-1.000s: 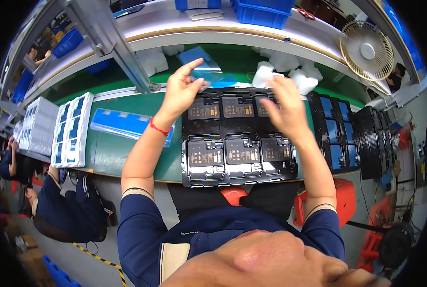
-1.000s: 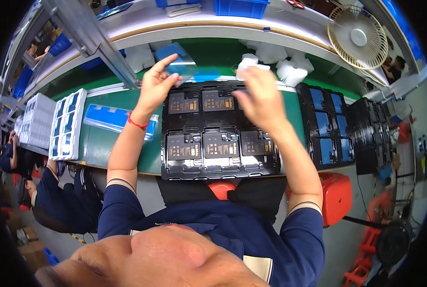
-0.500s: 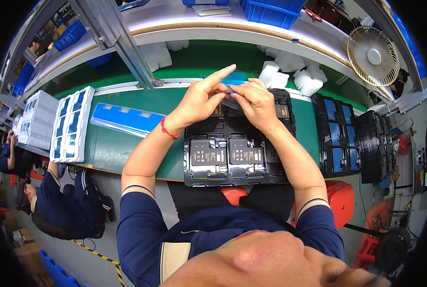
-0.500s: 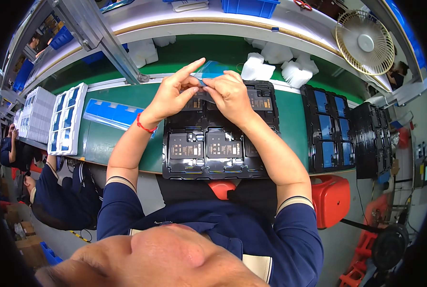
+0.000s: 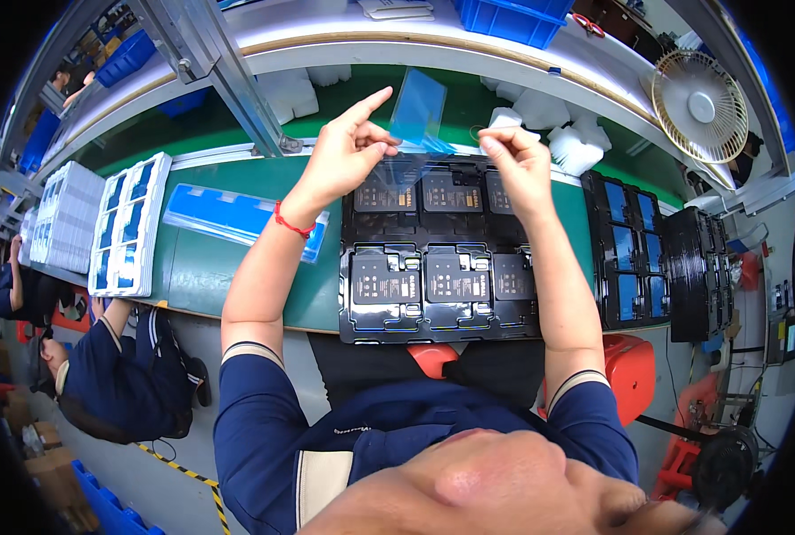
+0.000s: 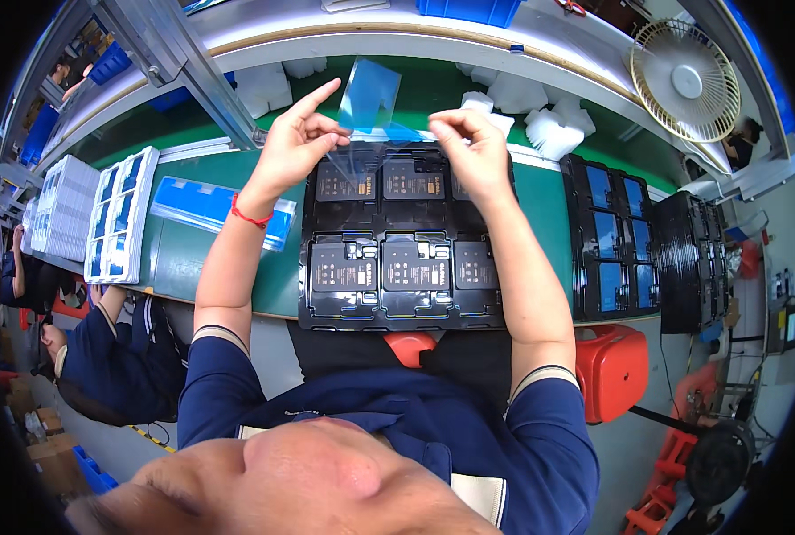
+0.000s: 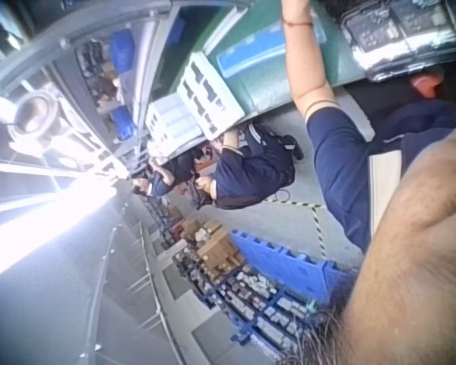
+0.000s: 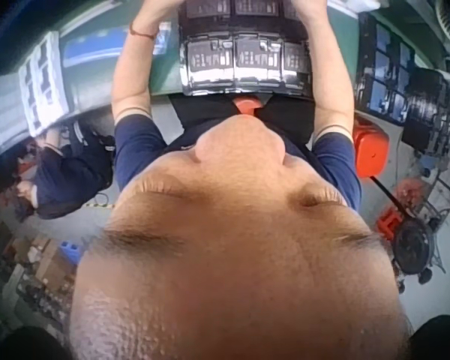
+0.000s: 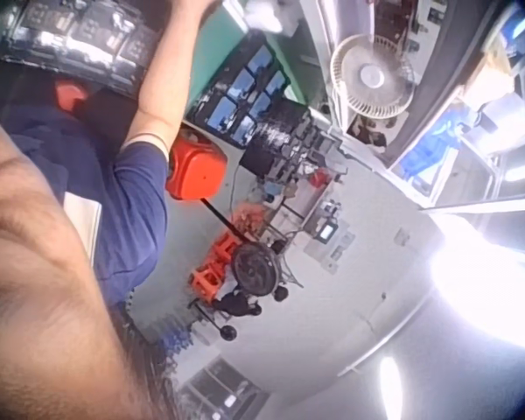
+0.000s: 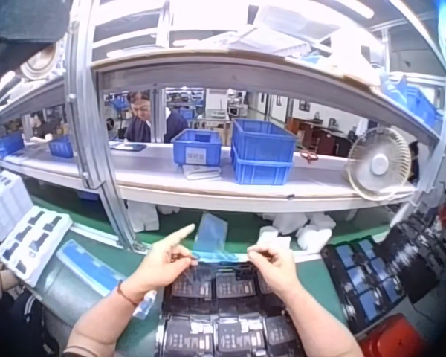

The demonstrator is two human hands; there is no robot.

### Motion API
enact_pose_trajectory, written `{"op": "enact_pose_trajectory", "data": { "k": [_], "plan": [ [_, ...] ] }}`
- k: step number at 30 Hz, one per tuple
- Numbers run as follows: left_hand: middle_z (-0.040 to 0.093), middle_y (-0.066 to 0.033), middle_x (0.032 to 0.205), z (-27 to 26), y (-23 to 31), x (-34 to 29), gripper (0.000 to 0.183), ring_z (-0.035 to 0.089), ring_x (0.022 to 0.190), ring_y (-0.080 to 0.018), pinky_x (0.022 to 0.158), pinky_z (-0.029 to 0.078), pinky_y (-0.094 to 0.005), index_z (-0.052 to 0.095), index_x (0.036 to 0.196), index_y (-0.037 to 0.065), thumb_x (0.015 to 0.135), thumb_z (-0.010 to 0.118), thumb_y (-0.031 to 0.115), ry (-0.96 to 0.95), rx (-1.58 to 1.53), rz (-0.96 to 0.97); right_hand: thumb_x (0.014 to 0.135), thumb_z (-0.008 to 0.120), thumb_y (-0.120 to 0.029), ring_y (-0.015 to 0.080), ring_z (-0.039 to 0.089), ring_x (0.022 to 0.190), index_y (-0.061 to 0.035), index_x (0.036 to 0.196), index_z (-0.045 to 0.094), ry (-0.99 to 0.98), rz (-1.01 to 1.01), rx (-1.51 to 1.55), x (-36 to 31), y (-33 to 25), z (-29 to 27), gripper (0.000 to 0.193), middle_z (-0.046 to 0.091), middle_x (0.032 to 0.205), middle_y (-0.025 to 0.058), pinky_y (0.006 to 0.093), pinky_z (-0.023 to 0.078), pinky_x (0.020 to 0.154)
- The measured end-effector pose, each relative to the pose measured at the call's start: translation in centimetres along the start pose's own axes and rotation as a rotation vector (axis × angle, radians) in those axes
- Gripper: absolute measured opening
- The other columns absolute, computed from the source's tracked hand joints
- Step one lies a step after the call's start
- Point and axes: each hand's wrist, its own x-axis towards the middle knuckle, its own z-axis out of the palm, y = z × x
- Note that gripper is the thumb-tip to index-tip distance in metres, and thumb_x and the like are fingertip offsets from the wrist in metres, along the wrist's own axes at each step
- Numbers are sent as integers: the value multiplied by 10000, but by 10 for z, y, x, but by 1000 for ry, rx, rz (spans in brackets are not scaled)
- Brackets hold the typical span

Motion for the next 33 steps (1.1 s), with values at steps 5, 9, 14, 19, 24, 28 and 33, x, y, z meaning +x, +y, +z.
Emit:
{"op": "enact_pose_trajectory", "data": {
  "k": [5,9,14,19,24,28,33],
  "plan": [
    [671,-97,909,17,11,-11,699,633,858,-133,815,499,-271,306,1459,117,826,510,-100,-106,40,55,686,781,-146,263,600,801,-37,905,677,-112,-496,-486,-19,-27,41,266,639,820,101,343,484,725],
    [695,-108,887,25,24,-18,720,658,828,-161,810,516,-297,376,1430,143,770,502,-114,-172,304,227,728,754,-125,236,619,764,-13,927,681,-163,-348,-372,-25,-23,48,240,650,832,119,321,491,698],
    [701,-128,891,24,32,-19,719,678,826,-197,810,523,-307,403,1414,141,749,479,-124,-221,381,250,821,686,-91,132,615,762,9,932,699,-279,-108,-71,-21,-14,34,150,664,820,76,261,478,687],
    [694,-159,933,18,21,-13,705,664,841,-167,817,522,-291,362,1432,116,779,451,-134,-106,235,109,865,669,-139,69,511,665,4,928,705,-212,176,114,-13,-10,20,160,604,799,-21,215,416,630],
    [681,-158,966,-6,-5,2,592,648,888,-145,833,512,-262,392,1397,50,839,482,-124,72,63,-82,853,688,-171,86,489,614,-13,888,692,-38,375,362,0,9,-3,162,548,653,-8,243,425,613],
    [685,-155,966,-13,-18,9,515,660,877,-150,803,518,-255,464,1327,7,830,511,-121,123,28,-94,862,678,-175,89,469,566,-13,871,678,-35,432,472,3,16,-10,162,521,613,-12,250,423,578],
    [674,-82,867,-35,-36,20,397,628,798,-114,753,507,-232,589,1183,-23,814,479,-119,295,98,-2,900,631,-167,93,506,584,-8,923,660,154,403,413,10,24,-23,163,583,691,20,258,453,582]
  ]
}}
